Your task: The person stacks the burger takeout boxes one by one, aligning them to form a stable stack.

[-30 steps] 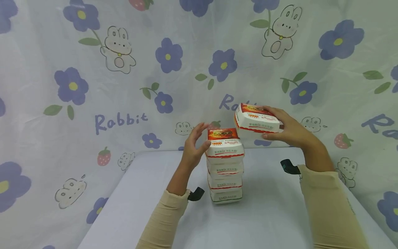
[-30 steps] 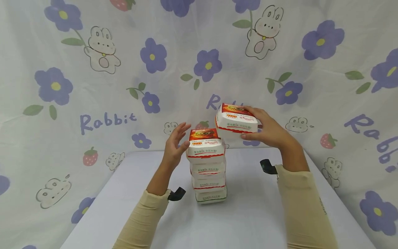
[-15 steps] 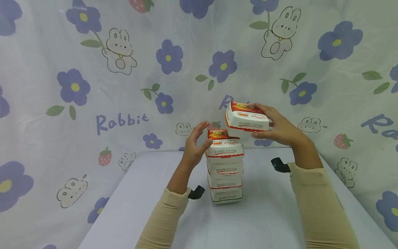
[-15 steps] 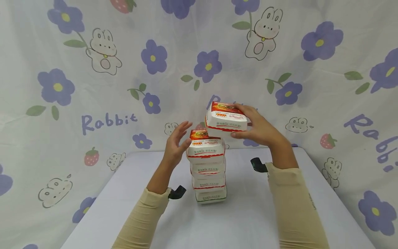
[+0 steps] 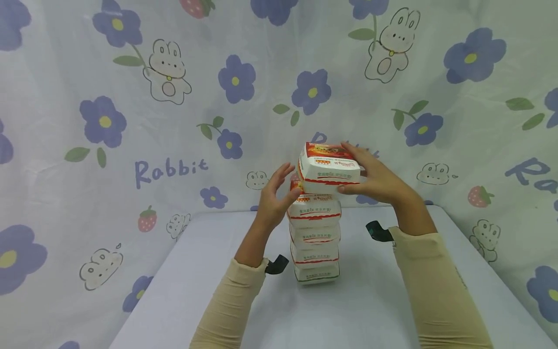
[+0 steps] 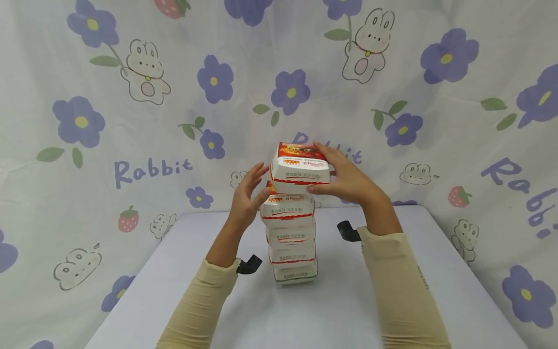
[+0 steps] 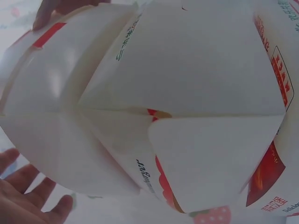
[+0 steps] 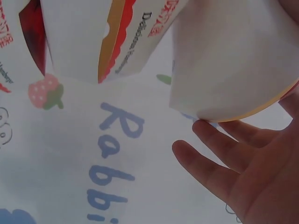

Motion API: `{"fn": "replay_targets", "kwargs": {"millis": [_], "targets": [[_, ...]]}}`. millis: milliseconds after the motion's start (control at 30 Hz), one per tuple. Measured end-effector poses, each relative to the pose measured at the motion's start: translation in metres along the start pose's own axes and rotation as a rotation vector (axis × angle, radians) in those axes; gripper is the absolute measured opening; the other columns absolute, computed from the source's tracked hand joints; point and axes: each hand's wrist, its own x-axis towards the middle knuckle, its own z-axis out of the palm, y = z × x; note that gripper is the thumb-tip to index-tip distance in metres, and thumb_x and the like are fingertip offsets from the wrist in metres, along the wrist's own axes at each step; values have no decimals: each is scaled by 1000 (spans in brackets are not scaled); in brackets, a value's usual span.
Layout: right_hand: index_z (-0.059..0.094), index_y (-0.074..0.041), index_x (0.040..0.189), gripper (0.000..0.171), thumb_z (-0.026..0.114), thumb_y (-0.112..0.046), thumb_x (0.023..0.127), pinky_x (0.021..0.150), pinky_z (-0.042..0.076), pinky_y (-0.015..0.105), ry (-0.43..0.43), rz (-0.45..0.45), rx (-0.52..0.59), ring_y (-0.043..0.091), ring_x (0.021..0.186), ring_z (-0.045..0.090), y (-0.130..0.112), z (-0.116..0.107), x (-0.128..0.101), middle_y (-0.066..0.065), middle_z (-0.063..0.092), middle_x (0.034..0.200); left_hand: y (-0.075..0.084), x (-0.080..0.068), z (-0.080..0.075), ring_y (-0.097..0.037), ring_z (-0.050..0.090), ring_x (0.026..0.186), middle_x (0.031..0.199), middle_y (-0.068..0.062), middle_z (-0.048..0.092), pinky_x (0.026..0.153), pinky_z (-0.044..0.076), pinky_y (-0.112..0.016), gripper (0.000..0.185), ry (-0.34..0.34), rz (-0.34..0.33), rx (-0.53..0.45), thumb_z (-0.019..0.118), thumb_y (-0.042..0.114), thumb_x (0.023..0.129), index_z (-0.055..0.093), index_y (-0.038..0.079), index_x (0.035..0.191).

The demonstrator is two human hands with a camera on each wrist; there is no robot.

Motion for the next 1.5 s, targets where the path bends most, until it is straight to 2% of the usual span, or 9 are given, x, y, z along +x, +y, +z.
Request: {"fn": "replay_targets", "kwargs": {"millis": [233,367,600,733,900,1133,1333,1500], "targets": [[14,-31,157,111,86,-34,73,103,37,58,-1,-6,-5,29,138,30,-5,7,5,5,26,156,3,4,-2,-26,31,140,148,-19,41,112,26,-48,70,0,-8,7,60,24,89,33,3,150],[12,-34,157,109,84,-36,75,101,38,58,1,-10,-10,30,137,33,-6,10,5,3,27,156,3,4,-3,-30,33,139,149,-20,40,111,26,-50,71,-8,-25,8,59,22,89,31,4,151],[11,-34,157,102,77,-44,79,94,43,62,36,-14,-43,37,132,41,-10,14,7,4,32,155,3,4,-5,-31,34,138,148,-21,40,110,27,-53,67,-25,12,-6,58,17,91,31,3,151],[15,-29,157,103,78,-43,78,95,44,60,59,-44,-44,33,133,39,-10,19,8,1,30,156,2,4,-8,-34,33,138,149,-21,39,110,28,-55,66,-31,24,-18,57,23,95,29,2,151],[18,-26,157,105,84,-34,75,101,40,55,79,-127,-15,27,139,31,-7,23,8,-7,21,159,2,3,-11,-41,36,135,149,-23,38,108,29,-58,68,-37,43,-27,55,30,97,28,-2,150],[20,-26,157,100,81,-35,78,102,39,56,95,-159,-25,24,144,22,-4,27,3,-9,17,160,-1,-2,-11,-37,37,135,149,-22,37,109,29,-57,79,-36,42,-41,56,48,96,28,-2,150],[23,-27,156,94,79,-36,81,101,40,57,99,-167,0,23,143,24,-1,33,-1,-9,18,160,-4,-6,-9,-27,37,137,150,-15,39,110,29,-52,76,-34,43,-58,55,50,95,32,2,149],[23,-29,156,94,79,-34,81,102,39,56,104,-151,11,23,144,20,0,35,-5,-6,16,161,-7,-8,-8,-24,37,137,149,-15,40,110,30,-50,77,-36,48,-59,53,53,95,33,0,149]]}}
